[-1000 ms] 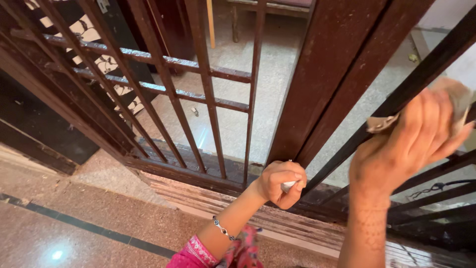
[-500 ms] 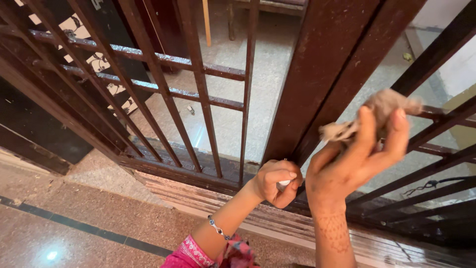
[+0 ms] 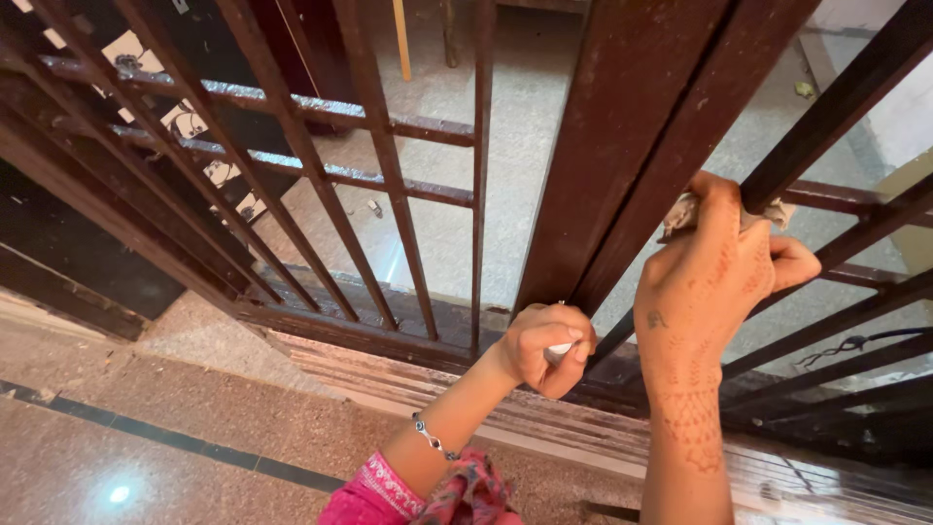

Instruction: The person cleans a brown metal security gate by spraying a liquid cleaner and wiping the bars with a cloth. They systematically work across the lower section of the gate, spraying and wiping each bar.

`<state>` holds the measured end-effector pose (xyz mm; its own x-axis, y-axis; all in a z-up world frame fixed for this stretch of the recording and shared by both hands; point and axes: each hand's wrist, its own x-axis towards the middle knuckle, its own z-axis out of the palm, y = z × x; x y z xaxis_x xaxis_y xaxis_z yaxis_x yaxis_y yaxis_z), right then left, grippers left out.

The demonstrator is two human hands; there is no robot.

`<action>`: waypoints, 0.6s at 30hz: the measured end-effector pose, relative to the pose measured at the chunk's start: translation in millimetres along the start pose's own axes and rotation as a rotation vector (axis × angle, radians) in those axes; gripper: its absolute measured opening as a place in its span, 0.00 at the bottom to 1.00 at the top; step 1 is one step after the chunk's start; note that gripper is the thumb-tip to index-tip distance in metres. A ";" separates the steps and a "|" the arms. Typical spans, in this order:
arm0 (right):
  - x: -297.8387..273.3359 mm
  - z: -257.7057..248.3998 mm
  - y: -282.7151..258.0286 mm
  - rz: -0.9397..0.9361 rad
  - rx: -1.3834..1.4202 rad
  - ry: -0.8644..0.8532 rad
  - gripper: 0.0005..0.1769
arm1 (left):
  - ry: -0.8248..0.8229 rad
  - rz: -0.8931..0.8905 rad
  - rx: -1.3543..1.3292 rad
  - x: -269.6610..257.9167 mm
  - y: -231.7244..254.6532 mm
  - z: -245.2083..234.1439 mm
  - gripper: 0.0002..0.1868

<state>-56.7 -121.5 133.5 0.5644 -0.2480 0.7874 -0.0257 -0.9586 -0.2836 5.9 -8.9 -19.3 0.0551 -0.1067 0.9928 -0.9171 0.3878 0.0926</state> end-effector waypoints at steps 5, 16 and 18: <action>-25.5 7.6 -0.4 -0.121 0.136 0.177 0.32 | 0.015 0.004 0.047 1.8 2.2 -0.9 0.20; 5.7 -4.5 3.9 0.028 0.092 -0.075 0.15 | 0.023 0.010 0.019 2.3 -0.3 2.9 0.20; -6.2 2.7 6.4 -0.152 0.053 0.088 0.19 | 0.024 0.001 0.037 -0.6 1.4 1.5 0.19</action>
<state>-58.1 -125.8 125.3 0.4840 -0.1144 0.8676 0.0990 -0.9779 -0.1842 4.1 -9.7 -19.9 0.0635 -0.0842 0.9944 -0.9311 0.3535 0.0894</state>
